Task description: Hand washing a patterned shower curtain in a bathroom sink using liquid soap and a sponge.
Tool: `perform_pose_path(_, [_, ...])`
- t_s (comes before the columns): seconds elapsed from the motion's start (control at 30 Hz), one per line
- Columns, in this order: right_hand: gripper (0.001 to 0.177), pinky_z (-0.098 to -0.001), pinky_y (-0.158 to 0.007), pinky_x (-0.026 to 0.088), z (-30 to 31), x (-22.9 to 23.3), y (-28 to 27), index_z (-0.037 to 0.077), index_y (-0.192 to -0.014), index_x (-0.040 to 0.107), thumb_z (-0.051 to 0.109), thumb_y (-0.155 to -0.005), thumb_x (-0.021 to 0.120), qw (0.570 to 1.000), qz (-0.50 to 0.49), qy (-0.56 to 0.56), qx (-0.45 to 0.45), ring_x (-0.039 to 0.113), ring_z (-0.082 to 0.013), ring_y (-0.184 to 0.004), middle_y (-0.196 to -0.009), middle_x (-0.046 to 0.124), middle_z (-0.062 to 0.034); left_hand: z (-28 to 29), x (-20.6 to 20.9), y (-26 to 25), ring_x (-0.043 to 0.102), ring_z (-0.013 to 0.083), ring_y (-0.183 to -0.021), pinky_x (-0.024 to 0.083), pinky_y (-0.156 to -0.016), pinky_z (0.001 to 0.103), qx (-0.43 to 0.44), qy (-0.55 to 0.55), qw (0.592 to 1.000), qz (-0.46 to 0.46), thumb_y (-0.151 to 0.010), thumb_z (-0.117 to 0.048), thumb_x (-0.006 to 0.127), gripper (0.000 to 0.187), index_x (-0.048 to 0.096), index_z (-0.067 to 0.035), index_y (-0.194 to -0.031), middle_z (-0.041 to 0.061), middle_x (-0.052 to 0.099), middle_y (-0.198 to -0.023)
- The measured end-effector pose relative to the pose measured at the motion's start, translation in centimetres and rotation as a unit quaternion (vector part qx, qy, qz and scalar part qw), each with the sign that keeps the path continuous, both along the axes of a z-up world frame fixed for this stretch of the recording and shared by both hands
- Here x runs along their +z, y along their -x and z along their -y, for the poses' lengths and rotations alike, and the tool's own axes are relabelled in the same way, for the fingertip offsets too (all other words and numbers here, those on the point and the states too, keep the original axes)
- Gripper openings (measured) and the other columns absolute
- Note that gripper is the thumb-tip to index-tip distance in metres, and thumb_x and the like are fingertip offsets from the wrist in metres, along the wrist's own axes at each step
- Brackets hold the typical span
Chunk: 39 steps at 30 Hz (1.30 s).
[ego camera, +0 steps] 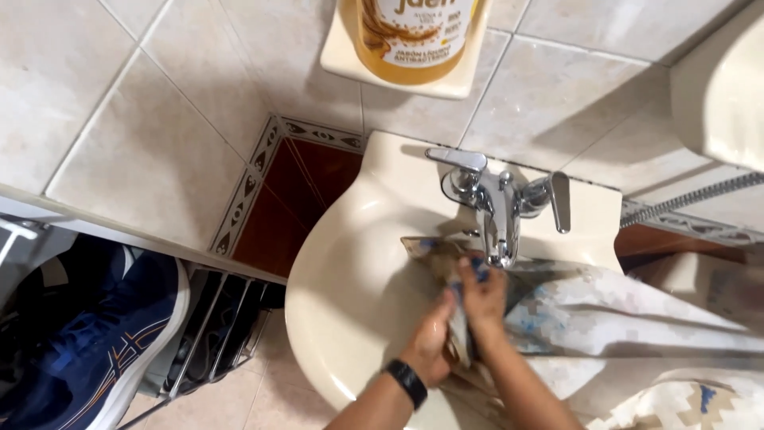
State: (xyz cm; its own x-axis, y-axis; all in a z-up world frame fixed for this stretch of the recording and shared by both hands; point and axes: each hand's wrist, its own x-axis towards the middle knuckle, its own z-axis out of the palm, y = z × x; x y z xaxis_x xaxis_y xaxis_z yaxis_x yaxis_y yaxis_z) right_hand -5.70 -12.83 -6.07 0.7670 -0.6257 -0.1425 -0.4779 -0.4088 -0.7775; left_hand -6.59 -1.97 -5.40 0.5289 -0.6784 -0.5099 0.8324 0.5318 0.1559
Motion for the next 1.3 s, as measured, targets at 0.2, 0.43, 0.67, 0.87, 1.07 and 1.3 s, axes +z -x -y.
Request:
perform_pose_path(0.2, [0.046,-0.0574,-0.103,0.039,-2.3,2.8,1.5,0.006,-0.123,0.067,0.043,-0.095,0.065,0.979,0.128,0.11,0.114,0.048,-0.0494,-0.128,-0.134,0.053,-0.0334,-0.3,0.0,0.3,0.064,0.0219,-0.12,0.051,-0.105,0.038,0.011,0.042,0.999,0.006,-0.103,-0.056,0.042,0.062,0.053,-0.011,-0.144,0.007,0.066,-0.134])
perform_pose_path(0.43, [0.047,-0.0571,-0.111,0.038,-3.5,1.6,3.7,0.009,-0.128,0.063,0.046,-0.099,0.059,0.963,0.187,0.118,0.152,0.05,-0.0431,-0.13,-0.13,0.059,-0.0274,-0.6,0.0,-1.0,0.059,0.0247,-0.122,0.049,-0.103,0.041,-0.008,0.036,0.999,0.022,-0.099,-0.069,0.042,0.07,0.051,-0.014,-0.142,0.009,0.06,-0.135])
perform_pose_path(0.67, [0.051,-0.0457,-0.101,0.049,0.0,1.2,0.4,0.007,-0.126,0.064,0.047,-0.094,0.064,0.971,0.0,-0.239,-0.03,0.063,-0.0385,-0.117,-0.126,0.069,-0.026,0.2,2.1,-0.6,0.06,0.0172,-0.127,0.05,-0.108,0.035,-0.037,-0.043,0.996,0.075,-0.096,-0.063,0.05,0.067,0.052,-0.02,-0.147,0.001,0.063,-0.141])
perform_pose_path(0.87, [0.059,-0.0402,-0.104,0.043,-0.7,0.8,2.7,0.009,-0.144,0.04,0.038,-0.097,0.063,0.98,0.141,-0.135,0.023,0.054,-0.0289,-0.123,-0.135,0.055,-0.0162,1.2,0.5,-2.5,0.065,0.0175,-0.104,0.053,-0.092,0.033,0.007,-0.086,0.994,0.067,-0.098,-0.039,0.058,0.038,0.066,-0.01,-0.123,0.006,0.069,-0.114])
perform_pose_path(1.07, [0.057,-0.0402,-0.092,0.052,1.8,3.9,2.4,0.019,-0.139,0.048,0.051,-0.093,0.06,0.867,0.06,-0.466,-0.167,0.059,-0.0207,-0.112,-0.128,0.058,-0.0079,0.9,0.6,-3.7,0.059,0.0153,-0.087,0.051,-0.077,0.031,0.075,-0.281,0.929,0.227,-0.099,-0.021,0.069,0.021,0.07,-0.001,-0.106,0.006,0.068,-0.095])
perform_pose_path(1.3, [0.046,-0.0336,-0.071,0.059,6.6,2.4,3.8,0.006,-0.125,0.061,0.027,-0.087,0.078,0.924,0.11,-0.365,-0.032,0.067,-0.019,-0.087,-0.103,0.07,-0.0074,-2.8,2.4,-3.0,0.064,0.0171,-0.099,0.055,-0.085,0.034,0.031,-0.239,0.959,0.148,-0.093,-0.023,0.075,0.041,0.057,-0.008,-0.126,0.004,0.07,-0.108])
